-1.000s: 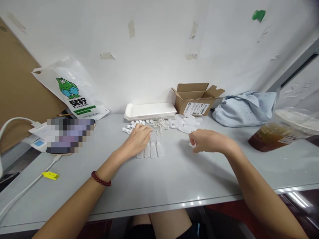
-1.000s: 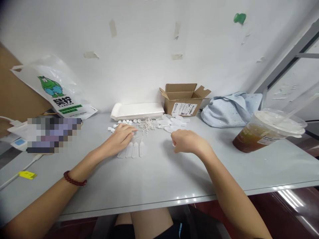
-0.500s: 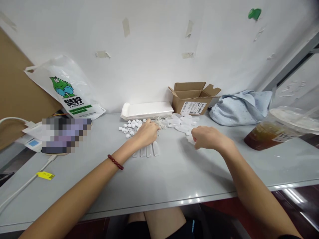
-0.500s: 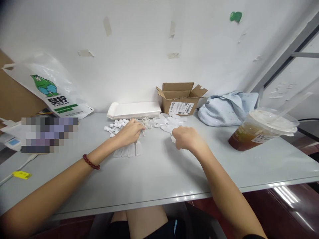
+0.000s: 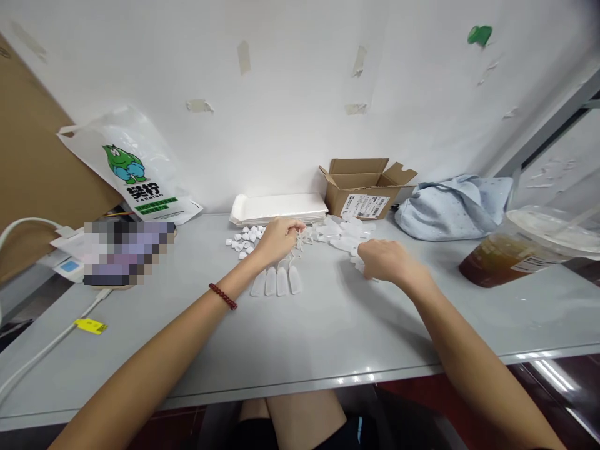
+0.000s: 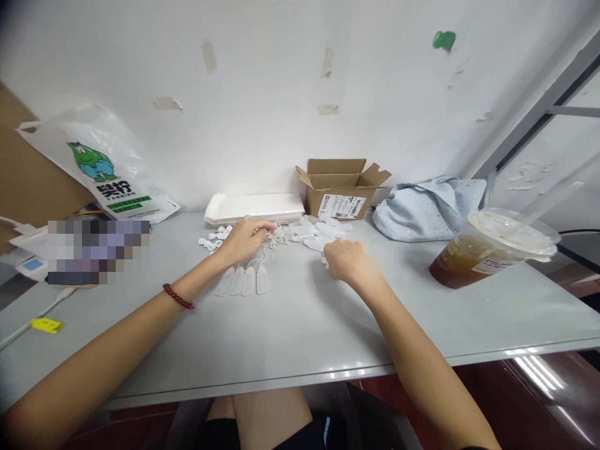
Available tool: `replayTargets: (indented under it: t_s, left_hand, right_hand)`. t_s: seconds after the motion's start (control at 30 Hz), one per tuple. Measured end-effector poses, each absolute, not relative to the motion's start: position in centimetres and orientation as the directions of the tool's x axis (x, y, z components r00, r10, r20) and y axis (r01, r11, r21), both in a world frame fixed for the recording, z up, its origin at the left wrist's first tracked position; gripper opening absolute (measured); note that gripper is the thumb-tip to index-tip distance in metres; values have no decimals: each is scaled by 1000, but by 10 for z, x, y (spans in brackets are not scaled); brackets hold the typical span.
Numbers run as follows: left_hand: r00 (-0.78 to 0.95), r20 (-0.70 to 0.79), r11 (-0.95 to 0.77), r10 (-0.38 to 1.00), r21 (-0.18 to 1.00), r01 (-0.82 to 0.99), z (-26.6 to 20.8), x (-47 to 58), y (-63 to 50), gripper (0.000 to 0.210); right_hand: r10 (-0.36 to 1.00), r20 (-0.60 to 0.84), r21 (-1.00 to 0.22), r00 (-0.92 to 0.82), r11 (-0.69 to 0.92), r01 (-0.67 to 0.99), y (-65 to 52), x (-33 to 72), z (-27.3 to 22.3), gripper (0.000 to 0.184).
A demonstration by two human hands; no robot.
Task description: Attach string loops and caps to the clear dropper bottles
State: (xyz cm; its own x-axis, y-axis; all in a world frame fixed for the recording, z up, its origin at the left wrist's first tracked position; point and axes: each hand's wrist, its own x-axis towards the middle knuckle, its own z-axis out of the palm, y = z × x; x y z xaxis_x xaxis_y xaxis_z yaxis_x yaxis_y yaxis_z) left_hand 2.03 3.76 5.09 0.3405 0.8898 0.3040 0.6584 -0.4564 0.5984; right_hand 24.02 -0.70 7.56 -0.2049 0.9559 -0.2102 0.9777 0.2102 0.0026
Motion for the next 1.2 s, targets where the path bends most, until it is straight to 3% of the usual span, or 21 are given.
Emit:
replayTargets:
  t_s: [0.13,0.23,0.33,0.53,0.77,0.87,0.97,1.07,1.2]
  left_hand:
    - [232,153,-244,961,864,441,52,18,39,31]
    - [206,61,-118,977,954,275,51,15,38,30]
    - [179,20,-73,984,954,290,49,13,36,29]
    - [166,148,-219,975,763,608,43,17,40,25]
    - [269,279,-385,922,588,711,39,18,46,23]
    - [454,349,-562,820,334,757,40,18,54,32]
    - [615,302,-670,729,128,731,41,19,63,31]
    - [633,282,-680,721,113,724,42,20,69,23]
    - [548,348,-629,761,184,756,45,19,74,22]
  right_hand:
    - [956,-211,74,-202,222,972,-12,230,82,5]
    - [954,53,-78,-296,299,951,-12,222,81,12]
    - [914,262,-226,-309,370,901,-8,216,73,17]
    - [894,327,-298,-306,405,864,0,213,61,11]
    - [901,311,-303,-302,396,867,-1,212,61,12]
    - [899,299,-310,-319,408,859,-3,211,62,11]
    - [903,286,-303,-322,404,863,-3,211,63,11]
    - [903,292,-288,-315,397,872,-2,211,62,11]
    - [892,331,-274,-308,404,873,0,211,59,13]
